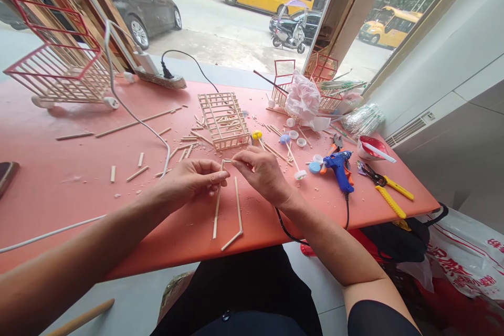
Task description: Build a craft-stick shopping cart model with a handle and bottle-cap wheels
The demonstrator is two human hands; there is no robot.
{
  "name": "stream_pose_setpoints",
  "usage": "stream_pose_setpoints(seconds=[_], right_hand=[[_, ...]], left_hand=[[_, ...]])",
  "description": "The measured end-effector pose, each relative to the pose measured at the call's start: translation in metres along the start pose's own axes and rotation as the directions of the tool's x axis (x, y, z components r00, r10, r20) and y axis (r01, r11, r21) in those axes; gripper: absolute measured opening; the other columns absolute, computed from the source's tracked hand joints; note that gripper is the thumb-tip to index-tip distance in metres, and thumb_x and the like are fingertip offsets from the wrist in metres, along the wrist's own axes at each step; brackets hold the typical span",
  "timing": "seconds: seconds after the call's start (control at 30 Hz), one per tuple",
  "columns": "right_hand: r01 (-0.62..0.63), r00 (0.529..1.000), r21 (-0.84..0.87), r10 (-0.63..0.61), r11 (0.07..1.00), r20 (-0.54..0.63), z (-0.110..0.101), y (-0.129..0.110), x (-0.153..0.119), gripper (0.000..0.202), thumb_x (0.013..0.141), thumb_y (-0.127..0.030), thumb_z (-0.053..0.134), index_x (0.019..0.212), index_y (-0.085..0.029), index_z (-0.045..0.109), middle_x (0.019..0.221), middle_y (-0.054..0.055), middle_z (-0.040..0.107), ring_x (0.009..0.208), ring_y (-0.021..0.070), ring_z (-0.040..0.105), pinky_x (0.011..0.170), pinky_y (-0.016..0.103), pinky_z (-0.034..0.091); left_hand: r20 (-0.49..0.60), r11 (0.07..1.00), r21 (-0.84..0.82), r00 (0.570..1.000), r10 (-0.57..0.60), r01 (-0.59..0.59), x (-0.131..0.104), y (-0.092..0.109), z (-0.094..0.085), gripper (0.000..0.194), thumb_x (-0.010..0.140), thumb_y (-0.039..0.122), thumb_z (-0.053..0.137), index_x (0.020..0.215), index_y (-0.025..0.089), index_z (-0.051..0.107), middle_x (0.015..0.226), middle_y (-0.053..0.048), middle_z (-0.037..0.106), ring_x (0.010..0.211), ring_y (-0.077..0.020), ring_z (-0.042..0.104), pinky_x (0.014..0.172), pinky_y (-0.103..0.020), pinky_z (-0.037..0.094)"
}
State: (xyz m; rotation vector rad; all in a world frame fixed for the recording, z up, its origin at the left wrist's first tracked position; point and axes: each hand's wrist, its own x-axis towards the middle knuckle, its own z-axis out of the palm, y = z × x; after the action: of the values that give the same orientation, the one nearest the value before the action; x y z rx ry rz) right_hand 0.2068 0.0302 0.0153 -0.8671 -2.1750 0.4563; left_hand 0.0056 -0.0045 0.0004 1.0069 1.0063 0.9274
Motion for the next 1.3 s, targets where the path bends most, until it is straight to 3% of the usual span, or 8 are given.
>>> stream_pose_setpoints(seconds=[0.47, 0.67, 0.8, 1.03, 1.3], right_hand=[[-0.001, 1.0, -0.001, 0.001, 1.0, 0.011, 0.0, 0.002, 0.0, 0.012, 0.098, -0.02, 0.069, 0.09, -0.016, 0.077, 0.082, 0.002, 0.071, 0.072, 0.0118, 0.06, 0.069, 0.024, 0.046], [0.017, 1.0, -0.013, -0.017, 1.0, 0.002, 0.001, 0.004, 0.0, 0.012, 0.098, -0.019, 0.069, 0.091, -0.016, 0.079, 0.081, 0.002, 0.071, 0.072, 0.0118, 0.061, 0.069, 0.024, 0.046], [0.03, 0.999, -0.017, -0.03, 0.999, -0.017, 0.003, 0.006, 0.0, 0.01, 0.097, -0.019, 0.071, 0.09, -0.016, 0.078, 0.082, 0.002, 0.071, 0.072, 0.0115, 0.061, 0.069, 0.023, 0.046], [-0.005, 1.0, -0.022, 0.005, 1.0, 0.002, 0.003, 0.007, 0.0, 0.012, 0.098, -0.022, 0.069, 0.092, -0.018, 0.079, 0.084, 0.003, 0.072, 0.074, 0.013, 0.061, 0.072, 0.025, 0.047], [0.017, 1.0, 0.0, -0.017, 1.0, -0.005, 0.003, 0.006, 0.0, 0.013, 0.099, -0.022, 0.069, 0.094, -0.017, 0.079, 0.085, 0.003, 0.073, 0.072, 0.0124, 0.06, 0.072, 0.025, 0.047]], left_hand=[[-0.009, 0.999, 0.035, 1.0, 0.027, -0.027, -0.001, 0.0, 0.002, 0.034, 0.065, 0.044, 0.091, 0.068, 0.016, 0.072, 0.064, -0.003, 0.07, 0.05, -0.0085, 0.054, 0.051, -0.022, 0.043], [-0.061, 0.999, 0.028, 0.997, 0.038, -0.037, -0.003, 0.002, 0.006, 0.047, 0.064, 0.041, 0.09, 0.095, 0.017, 0.064, 0.064, -0.002, 0.073, 0.048, -0.0119, 0.058, 0.052, -0.025, 0.047], [-0.086, 0.991, 0.111, 0.992, 0.09, -0.08, -0.009, 0.01, 0.01, 0.052, 0.067, 0.038, 0.086, 0.106, 0.018, 0.057, 0.061, 0.001, 0.071, 0.048, -0.0132, 0.058, 0.052, -0.026, 0.047], [-0.108, 0.968, 0.203, 0.979, 0.171, -0.146, -0.011, 0.012, 0.014, 0.043, 0.07, 0.037, 0.08, 0.103, 0.018, 0.06, 0.061, 0.002, 0.07, 0.048, -0.0152, 0.06, 0.051, -0.027, 0.047], [-0.112, 0.958, 0.247, 0.978, 0.176, -0.144, -0.015, 0.016, 0.017, 0.044, 0.072, 0.034, 0.075, 0.11, 0.014, 0.067, 0.059, 0.003, 0.066, 0.05, -0.0149, 0.059, 0.054, -0.028, 0.048]])
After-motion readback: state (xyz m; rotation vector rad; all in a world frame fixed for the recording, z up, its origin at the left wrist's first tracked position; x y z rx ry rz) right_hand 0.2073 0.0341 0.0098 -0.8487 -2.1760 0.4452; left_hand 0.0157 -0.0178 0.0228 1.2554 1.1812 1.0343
